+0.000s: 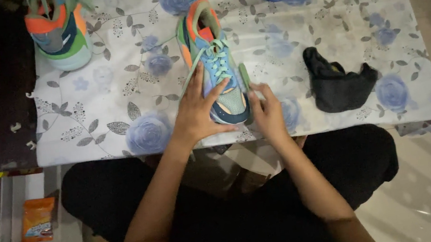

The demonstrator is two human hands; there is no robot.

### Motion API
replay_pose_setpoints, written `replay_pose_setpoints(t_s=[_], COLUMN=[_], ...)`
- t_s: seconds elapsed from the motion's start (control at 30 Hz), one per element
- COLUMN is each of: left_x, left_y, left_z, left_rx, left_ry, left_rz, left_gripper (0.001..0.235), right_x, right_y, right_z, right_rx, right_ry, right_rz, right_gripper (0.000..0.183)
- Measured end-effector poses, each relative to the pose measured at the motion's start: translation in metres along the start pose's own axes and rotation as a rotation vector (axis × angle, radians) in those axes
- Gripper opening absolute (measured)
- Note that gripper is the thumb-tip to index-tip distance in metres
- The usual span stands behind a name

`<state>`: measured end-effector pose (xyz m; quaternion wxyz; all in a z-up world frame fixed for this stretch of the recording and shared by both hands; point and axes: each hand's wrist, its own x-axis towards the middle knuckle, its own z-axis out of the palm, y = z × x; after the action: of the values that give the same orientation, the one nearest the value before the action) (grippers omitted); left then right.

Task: The person scrubs a colorful sneaker with a green brush, focusing on the upper mesh and side panels. They hold the shoe steady with one hand while scrubbing with the other, occasionally repositioning the shoe to reach different areas.

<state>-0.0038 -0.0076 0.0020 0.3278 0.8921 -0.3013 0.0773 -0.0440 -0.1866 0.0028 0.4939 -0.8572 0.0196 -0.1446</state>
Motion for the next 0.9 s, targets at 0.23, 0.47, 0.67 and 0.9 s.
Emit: replay_pose_setpoints(t_s=[0.23, 0.47, 0.67, 0.9], left_x=[-0.001, 0.001, 0.001, 0.002], left_y=[-0.001, 0.005, 0.004, 0.001], left_z=[-0.003, -0.004, -0.006, -0.003], left_rx=[0.003, -0.041, -0.027, -0.045], left_ry=[0.006, 0.006, -0.002, 0.02], left_rz=[0.005, -0.017, -0.023, -0.007], left_gripper=[0.112, 0.112, 0.115, 0.114], right_x=[-0.081, -0.001, -0.056, -0.044], right_y=[0.001, 0.001, -0.033, 0.014], right_z=[-0.017, -0.003, -0.024, -0.014], right_rx=[-0.068, 0.037, -0.073, -0.183], right_ry=[0.029, 0.024, -0.057, -0.009], right_rz=[0.082, -0.014, 0.128, -0.003], right_gripper=[0.015, 0.016, 0.018, 0.02])
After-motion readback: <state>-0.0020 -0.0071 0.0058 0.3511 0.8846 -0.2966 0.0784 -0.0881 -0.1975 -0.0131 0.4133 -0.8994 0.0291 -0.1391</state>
